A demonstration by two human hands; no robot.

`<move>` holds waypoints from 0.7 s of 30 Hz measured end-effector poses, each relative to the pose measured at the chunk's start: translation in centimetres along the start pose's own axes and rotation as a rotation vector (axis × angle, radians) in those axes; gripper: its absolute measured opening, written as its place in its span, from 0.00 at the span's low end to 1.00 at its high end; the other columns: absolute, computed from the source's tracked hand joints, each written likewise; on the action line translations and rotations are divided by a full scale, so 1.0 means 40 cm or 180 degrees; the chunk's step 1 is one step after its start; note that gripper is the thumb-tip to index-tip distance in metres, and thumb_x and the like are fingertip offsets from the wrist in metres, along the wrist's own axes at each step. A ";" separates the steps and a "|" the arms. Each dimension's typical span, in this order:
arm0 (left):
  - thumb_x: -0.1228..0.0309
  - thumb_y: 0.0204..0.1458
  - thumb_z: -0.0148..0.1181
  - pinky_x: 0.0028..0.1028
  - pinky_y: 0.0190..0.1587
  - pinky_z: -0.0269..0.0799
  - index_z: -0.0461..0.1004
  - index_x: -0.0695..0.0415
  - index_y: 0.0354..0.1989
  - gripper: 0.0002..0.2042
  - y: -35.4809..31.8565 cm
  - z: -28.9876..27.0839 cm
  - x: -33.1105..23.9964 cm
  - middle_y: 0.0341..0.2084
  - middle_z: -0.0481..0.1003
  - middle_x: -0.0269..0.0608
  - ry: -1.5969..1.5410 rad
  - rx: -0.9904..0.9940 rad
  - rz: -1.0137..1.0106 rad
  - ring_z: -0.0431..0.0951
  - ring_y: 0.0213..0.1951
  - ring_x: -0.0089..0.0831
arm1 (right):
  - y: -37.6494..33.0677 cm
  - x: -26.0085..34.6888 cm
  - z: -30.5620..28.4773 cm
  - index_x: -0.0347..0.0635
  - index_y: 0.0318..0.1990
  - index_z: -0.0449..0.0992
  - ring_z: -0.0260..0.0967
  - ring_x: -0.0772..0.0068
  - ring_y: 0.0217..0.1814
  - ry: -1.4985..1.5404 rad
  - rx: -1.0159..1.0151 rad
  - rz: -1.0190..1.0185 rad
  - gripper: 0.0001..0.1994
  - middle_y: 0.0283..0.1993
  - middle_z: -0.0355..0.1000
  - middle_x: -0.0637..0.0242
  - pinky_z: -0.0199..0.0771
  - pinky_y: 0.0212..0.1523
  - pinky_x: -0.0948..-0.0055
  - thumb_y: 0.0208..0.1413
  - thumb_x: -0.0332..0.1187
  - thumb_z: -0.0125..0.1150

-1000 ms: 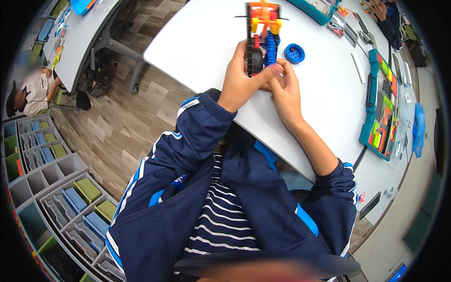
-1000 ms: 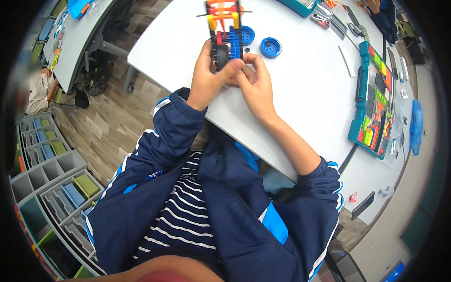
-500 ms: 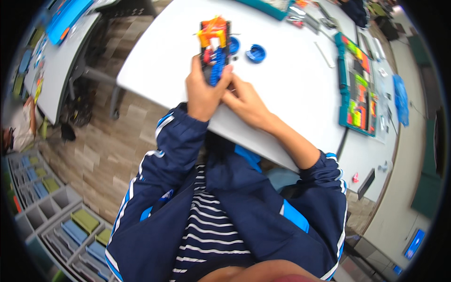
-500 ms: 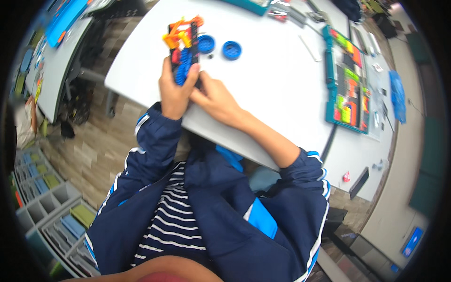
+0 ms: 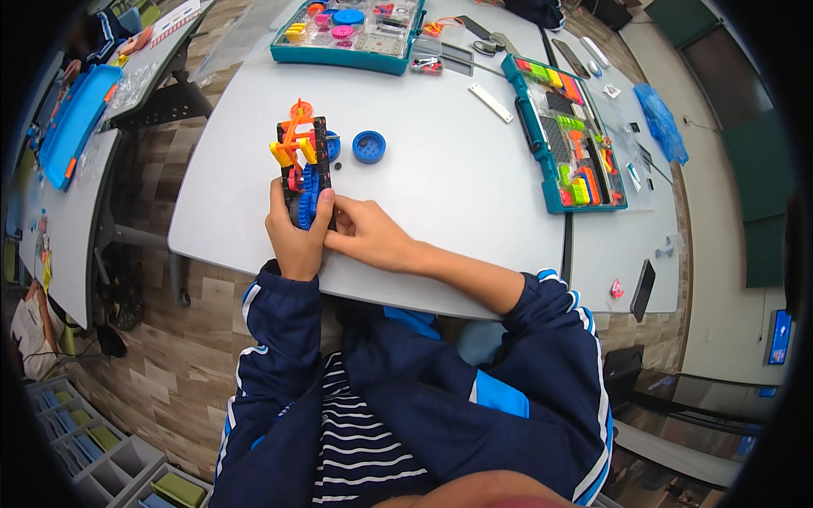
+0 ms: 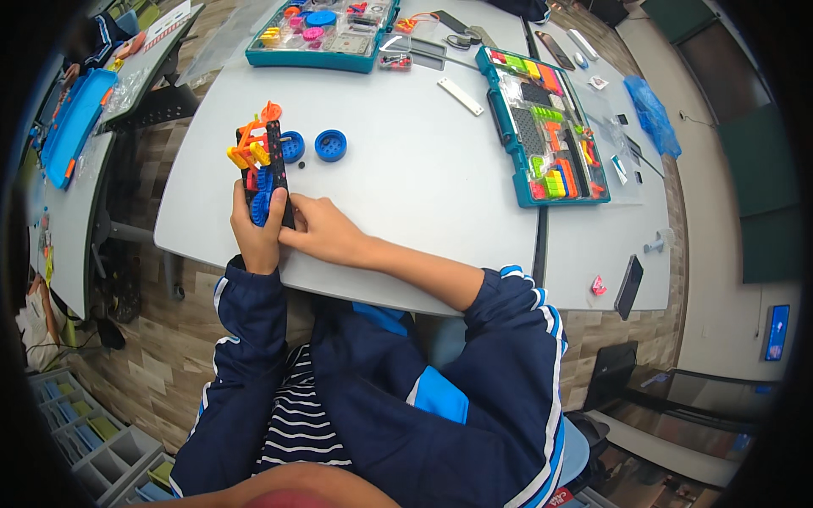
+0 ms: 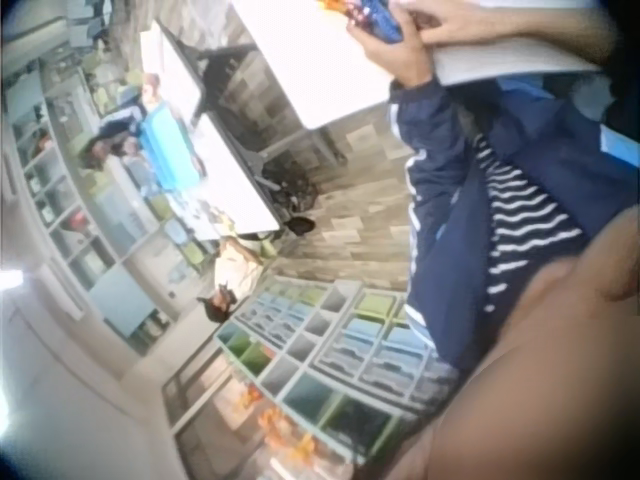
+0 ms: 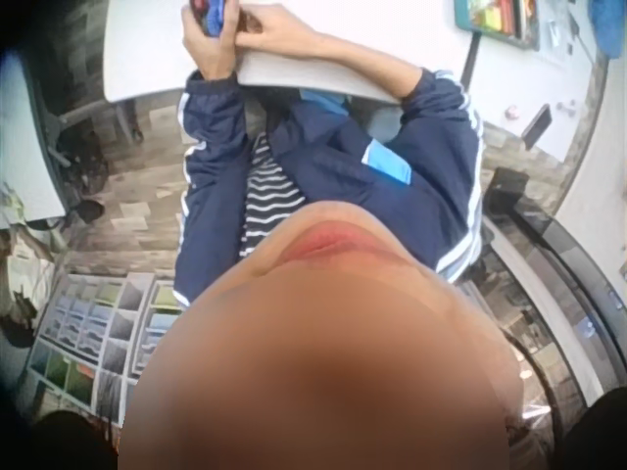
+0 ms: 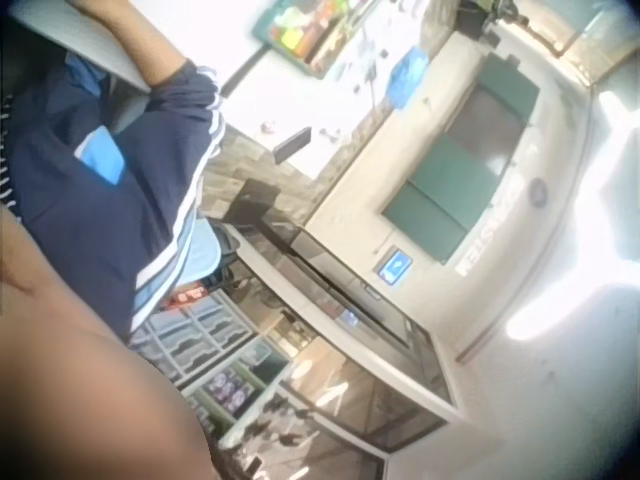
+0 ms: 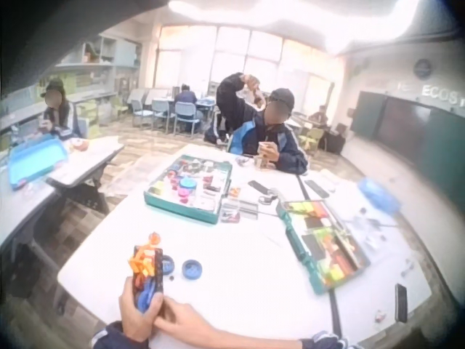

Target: The person assembles a small toy vehicle using colorful plastic gears and connectors from a kit. They connect and disconnect parts by hand, occasionally placing components on the table and retrieving them from the kit tray.

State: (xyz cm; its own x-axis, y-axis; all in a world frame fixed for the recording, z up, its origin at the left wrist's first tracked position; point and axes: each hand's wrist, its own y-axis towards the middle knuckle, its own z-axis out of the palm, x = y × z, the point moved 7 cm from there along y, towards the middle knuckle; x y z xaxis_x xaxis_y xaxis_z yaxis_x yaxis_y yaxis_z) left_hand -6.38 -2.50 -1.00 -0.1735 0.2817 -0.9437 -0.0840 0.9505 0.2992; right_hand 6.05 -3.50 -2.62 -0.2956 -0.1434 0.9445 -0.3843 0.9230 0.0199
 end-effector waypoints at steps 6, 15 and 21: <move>0.63 0.54 0.67 0.27 0.30 0.73 0.69 0.62 0.38 0.17 0.003 0.008 -0.007 0.24 0.77 0.42 0.0214 0.0169 0.0026 0.78 0.25 0.27 | -0.022 0.000 0.011 0.24 0.37 0.70 0.74 0.48 0.26 -0.0361 0.0015 0.0310 0.21 0.24 0.74 0.44 0.72 0.30 0.55 0.59 0.41 0.57; 0.68 0.52 0.67 0.28 0.30 0.74 0.71 0.64 0.39 0.14 -0.004 0.018 -0.019 0.24 0.78 0.44 0.0215 0.0228 0.0119 0.79 0.25 0.28 | -0.030 -0.029 0.035 0.24 0.55 0.61 0.75 0.44 0.46 -0.0254 0.0479 0.0650 0.23 0.43 0.75 0.37 0.71 0.51 0.57 0.66 0.41 0.47; 0.67 0.53 0.67 0.29 0.30 0.74 0.69 0.63 0.38 0.14 -0.003 0.009 -0.017 0.24 0.78 0.45 0.0291 0.0071 0.0108 0.80 0.25 0.31 | -0.027 -0.038 0.031 0.27 0.53 0.62 0.71 0.67 0.28 -0.0036 0.0385 0.0628 0.22 0.29 0.73 0.56 0.70 0.31 0.69 0.66 0.42 0.51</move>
State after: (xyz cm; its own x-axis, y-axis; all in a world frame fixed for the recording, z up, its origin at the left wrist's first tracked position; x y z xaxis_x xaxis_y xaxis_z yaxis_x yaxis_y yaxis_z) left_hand -5.91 -2.75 -0.44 -0.2649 0.3016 -0.9159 -0.0549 0.9436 0.3266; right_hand 5.83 -4.71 -4.46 -0.3848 0.0310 0.9225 -0.4200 0.8841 -0.2049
